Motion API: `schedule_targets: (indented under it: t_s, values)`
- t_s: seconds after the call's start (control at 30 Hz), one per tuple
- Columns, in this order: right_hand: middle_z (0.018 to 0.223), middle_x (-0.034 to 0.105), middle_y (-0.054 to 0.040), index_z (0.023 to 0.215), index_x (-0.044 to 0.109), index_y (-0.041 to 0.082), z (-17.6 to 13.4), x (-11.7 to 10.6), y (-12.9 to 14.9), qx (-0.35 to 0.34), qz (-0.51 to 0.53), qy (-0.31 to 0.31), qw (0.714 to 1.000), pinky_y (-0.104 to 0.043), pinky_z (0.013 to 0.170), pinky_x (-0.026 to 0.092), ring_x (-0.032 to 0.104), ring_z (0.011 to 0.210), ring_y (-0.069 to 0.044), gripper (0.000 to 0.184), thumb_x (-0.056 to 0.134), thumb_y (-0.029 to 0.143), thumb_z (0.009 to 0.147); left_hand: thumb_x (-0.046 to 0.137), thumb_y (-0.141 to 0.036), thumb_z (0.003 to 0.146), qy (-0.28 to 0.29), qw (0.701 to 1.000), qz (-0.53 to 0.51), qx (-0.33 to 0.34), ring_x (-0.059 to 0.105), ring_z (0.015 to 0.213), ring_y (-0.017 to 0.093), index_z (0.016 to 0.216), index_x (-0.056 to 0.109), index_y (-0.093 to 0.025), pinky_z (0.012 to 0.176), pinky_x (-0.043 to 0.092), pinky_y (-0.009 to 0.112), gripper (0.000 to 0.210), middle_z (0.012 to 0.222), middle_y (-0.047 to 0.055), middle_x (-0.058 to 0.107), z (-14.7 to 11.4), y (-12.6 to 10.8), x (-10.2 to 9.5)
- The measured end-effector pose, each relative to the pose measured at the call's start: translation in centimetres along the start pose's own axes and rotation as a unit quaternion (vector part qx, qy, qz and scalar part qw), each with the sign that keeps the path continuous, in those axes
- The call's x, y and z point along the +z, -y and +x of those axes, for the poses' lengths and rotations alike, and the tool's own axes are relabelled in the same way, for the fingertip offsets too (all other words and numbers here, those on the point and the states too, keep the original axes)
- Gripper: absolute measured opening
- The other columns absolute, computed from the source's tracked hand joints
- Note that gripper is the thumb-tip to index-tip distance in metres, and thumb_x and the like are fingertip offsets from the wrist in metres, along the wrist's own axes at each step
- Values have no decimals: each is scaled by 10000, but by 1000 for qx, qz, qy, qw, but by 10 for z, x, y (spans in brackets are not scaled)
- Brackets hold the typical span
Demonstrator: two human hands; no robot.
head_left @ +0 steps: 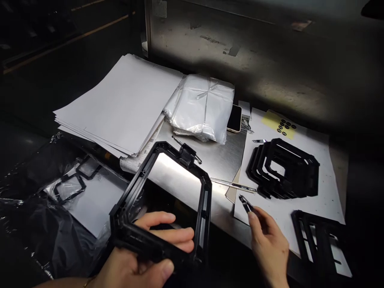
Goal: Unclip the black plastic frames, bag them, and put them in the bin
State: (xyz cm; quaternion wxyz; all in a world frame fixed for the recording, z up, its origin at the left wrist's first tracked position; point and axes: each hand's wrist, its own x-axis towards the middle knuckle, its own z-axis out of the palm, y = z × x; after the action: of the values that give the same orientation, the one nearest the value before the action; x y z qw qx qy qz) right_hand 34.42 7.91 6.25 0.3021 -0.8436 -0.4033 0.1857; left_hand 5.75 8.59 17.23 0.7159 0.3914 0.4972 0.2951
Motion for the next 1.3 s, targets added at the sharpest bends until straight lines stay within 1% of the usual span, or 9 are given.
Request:
schedule_targets:
  t_s: [0.13, 0.23, 0.37, 0.47, 0.63, 0.73, 0.9, 1.07, 1.3]
  values:
    - [1052, 484, -203, 975, 561, 97, 14, 17, -21, -36, -118, -27, 992, -582, 854, 258, 389, 1039, -408, 653, 391, 636, 647, 489, -138, 729, 17, 945, 291, 148, 564, 989, 168, 996, 578, -299, 880, 447, 246, 325, 1032, -16, 639, 17, 5, -8]
    - [1173, 419, -181, 1081, 491, 146, -3, 10, 25, -25, 45, 34, 998, -531, 923, 219, 312, 1146, -354, 637, 398, 638, 687, 405, -38, 705, 98, 842, 472, 241, 573, 934, 208, 1094, 503, -193, 894, 434, 349, 430, 928, 67, 645, 35, 17, -4]
    - [924, 562, -92, 1114, 436, 223, -37, 9, 104, 8, 431, 419, 799, -412, 738, 410, 557, 780, -224, 582, 414, 642, 711, 351, 40, 681, 105, 740, 638, 184, 590, 869, 263, 1063, 550, -189, 837, 434, 492, 488, 900, 102, 642, 48, 39, 4]
    - [682, 538, 12, 1022, 480, 217, -45, 15, 129, 27, 474, 426, 770, -278, 591, 405, 502, 517, -95, 320, 524, 417, 775, 477, -73, 719, 63, 819, 535, 197, 510, 1021, 259, 1124, 483, -290, 887, 410, 445, 459, 1090, 75, 551, 53, 49, -7]
    - [643, 548, 13, 986, 494, 174, -31, 20, 136, 5, 455, 525, 719, -231, 506, 379, 507, 453, -77, 323, 498, 428, 785, 573, -353, 719, -254, 957, 82, 111, 496, 969, 198, 1033, 457, -248, 802, 449, 310, 351, 1054, 48, 478, 66, 32, -36]
    - [604, 575, -4, 880, 567, 179, 6, 31, 145, -152, 308, 525, 779, -266, 524, 429, 544, 491, -120, 373, 399, 502, 799, 542, -423, 736, -170, 970, -171, -17, 344, 406, 38, 662, 488, -181, 383, 350, 152, 259, 555, -67, 400, 73, 20, -44]
    - [949, 557, -103, 841, 571, 159, 130, 72, 158, -272, 128, 226, 927, -416, 868, 323, 458, 985, -241, 238, 517, 377, 762, 655, -449, 620, -152, 926, -331, -101, 167, 339, -7, 723, 563, -150, 285, 194, 117, 330, 486, -99, 303, 72, 31, -51]
    - [968, 551, -46, 862, 559, 141, 214, 102, 159, -324, 28, 222, 919, -403, 814, 390, 507, 923, -181, 188, 541, 312, 785, 676, -430, 604, -141, 901, -381, -153, 182, 316, -6, 684, 556, -160, 264, 208, 124, 307, 480, -95, 289, 68, 48, -55]
    - [881, 576, -22, 913, 551, 129, 233, 80, 160, -273, 51, 201, 939, -310, 664, 469, 563, 747, -130, 219, 478, 319, 833, 640, -409, 656, -129, 894, -407, -136, 180, 338, -13, 714, 579, -145, 280, 211, 118, 278, 488, -95, 296, 68, 48, -49]
